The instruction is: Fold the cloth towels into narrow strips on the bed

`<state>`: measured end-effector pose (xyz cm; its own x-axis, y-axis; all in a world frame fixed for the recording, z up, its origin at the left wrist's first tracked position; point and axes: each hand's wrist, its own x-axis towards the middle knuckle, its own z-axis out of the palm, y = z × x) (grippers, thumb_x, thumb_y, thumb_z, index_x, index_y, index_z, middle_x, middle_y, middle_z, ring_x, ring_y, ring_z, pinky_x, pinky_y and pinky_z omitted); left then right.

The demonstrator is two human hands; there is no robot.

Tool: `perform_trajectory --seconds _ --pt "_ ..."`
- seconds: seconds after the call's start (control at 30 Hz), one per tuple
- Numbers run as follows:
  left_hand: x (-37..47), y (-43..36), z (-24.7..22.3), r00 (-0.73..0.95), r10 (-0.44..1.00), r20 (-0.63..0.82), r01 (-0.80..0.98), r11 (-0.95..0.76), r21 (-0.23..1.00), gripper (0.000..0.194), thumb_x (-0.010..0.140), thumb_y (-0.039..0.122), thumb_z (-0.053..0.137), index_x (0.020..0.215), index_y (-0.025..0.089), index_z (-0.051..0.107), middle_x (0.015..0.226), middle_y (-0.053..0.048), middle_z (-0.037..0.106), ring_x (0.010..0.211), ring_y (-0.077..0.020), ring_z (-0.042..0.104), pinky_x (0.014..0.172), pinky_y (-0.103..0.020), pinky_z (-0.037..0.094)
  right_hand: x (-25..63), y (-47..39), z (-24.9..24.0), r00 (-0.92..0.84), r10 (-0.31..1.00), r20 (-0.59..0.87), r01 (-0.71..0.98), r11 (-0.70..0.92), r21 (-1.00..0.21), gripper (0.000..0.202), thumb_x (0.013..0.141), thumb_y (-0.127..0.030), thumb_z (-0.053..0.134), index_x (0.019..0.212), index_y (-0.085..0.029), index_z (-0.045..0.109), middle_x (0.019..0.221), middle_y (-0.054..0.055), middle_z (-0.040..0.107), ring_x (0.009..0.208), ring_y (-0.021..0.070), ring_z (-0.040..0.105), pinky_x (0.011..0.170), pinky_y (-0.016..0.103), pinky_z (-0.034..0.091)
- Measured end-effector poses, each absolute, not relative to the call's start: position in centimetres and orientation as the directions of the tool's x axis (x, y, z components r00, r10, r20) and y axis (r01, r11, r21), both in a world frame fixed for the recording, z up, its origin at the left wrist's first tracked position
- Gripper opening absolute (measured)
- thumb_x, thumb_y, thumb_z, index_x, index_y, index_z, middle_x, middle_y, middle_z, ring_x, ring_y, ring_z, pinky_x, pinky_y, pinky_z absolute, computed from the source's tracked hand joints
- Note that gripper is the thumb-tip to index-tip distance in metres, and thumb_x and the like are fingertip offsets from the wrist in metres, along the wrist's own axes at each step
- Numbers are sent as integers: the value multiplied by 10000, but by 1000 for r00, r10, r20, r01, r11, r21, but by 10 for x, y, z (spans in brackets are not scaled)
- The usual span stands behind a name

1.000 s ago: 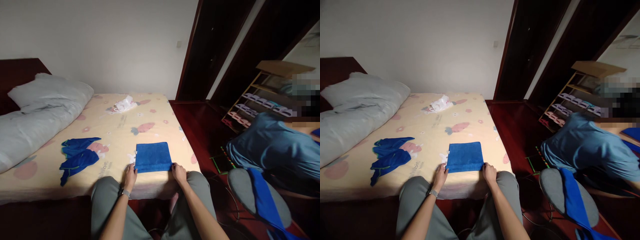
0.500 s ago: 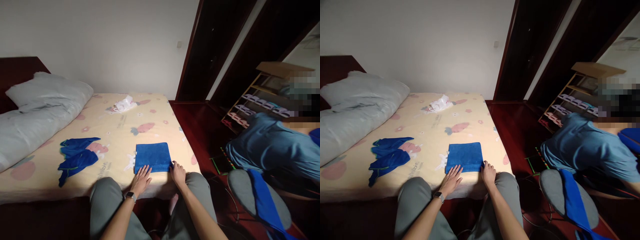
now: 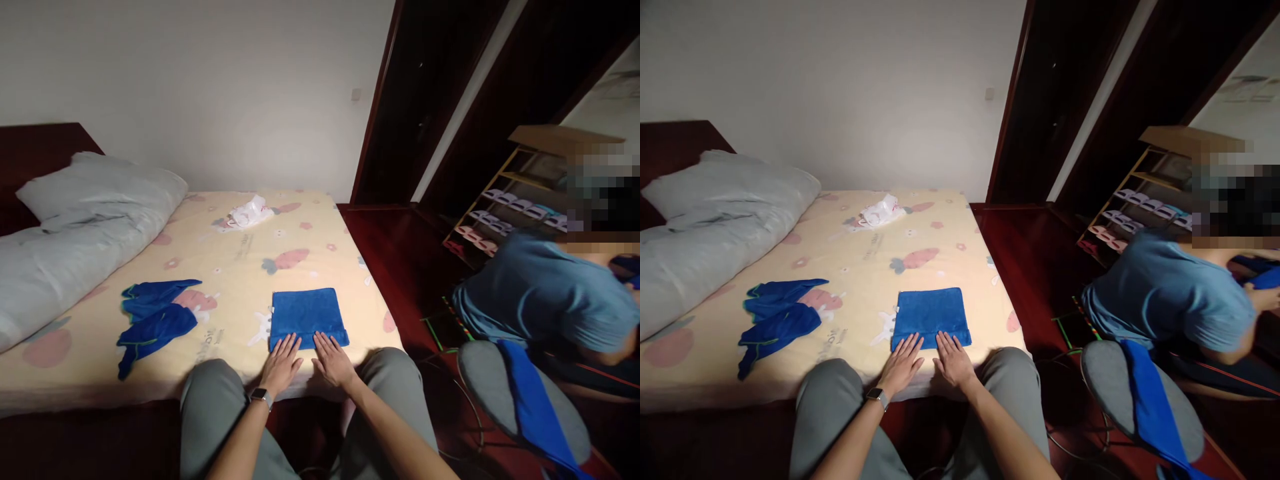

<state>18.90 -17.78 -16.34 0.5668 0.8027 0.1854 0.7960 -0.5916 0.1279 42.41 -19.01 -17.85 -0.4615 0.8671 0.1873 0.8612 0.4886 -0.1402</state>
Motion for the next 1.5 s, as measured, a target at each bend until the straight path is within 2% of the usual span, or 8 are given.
perform_trajectory --seconds 0.37,0.47,0.57,0.73,0.9,1.03,1.17,1.5 --pt "163 -169 -173 408 902 139 889 -427 163 640 1009 471 308 1569 181 202 1591 -109 324 1471 -233 305 1188 -447 293 448 -188 -165 -171 984 56 973 178 -147 617 1002 -429 330 1529 -106 324 1582 125 295 1471 262 281 1191 449 254" --pt "160 -166 -174 395 902 175 893 -421 158 608 987 382 377 1552 185 269 1584 -104 341 1470 -232 307 1196 -445 283 450 -187 -164 -167 985 42 974 171 -149 614 965 -339 371 1533 -112 315 1586 119 294 1471 254 283 1194 450 242" --pt "153 -161 -171 375 909 183 901 -404 161 597 917 204 424 1510 165 367 1571 -100 372 1459 -214 330 1189 -412 310 454 -186 -161 -158 986 55 978 164 -130 613 917 -217 398 1524 -137 350 1573 112 342 1451 260 321 1189 460 240" --pt "141 -157 -160 376 913 157 903 -399 158 583 855 66 393 1410 189 521 1524 -57 458 1432 -192 380 1184 -410 329 465 -185 -152 -67 991 115 993 78 -87 611 870 -67 390 1462 -196 472 1523 106 441 1323 277 462 1109 427 351" --pt "153 -162 -156 431 886 174 885 -452 113 627 842 37 397 1435 216 497 1535 -51 435 1453 -199 344 1215 -455 265 464 -183 -153 -94 993 67 993 99 -69 596 879 -53 362 1462 -129 462 1485 138 486 1310 275 489 1110 414 364" --pt "165 -166 -164 434 893 117 893 -444 76 686 837 -6 335 1494 180 404 1546 -69 411 1442 -184 362 1196 -417 314 460 -183 -156 -55 998 28 997 56 -57 628 883 -23 311 1492 -140 414 1529 120 420 1407 275 400 1156 452 315" --pt "164 -162 -167 413 904 109 904 -422 72 674 854 -1 312 1501 172 392 1541 -91 414 1430 -187 382 1178 -401 347 462 -182 -150 -69 997 17 996 70 -61 629 886 -18 306 1490 -152 419 1519 117 429 1401 277 412 1154 464 323" --pt "150 -180 -132 526 850 13 843 -523 125 540 836 32 415 1325 167 599 1330 -142 642 1235 -219 604 1089 -382 444 485 -201 -131 -264 963 -55 963 260 -72 518 901 -52 380 1377 -146 561 1405 138 569 1310 255 516 1093 397 387"
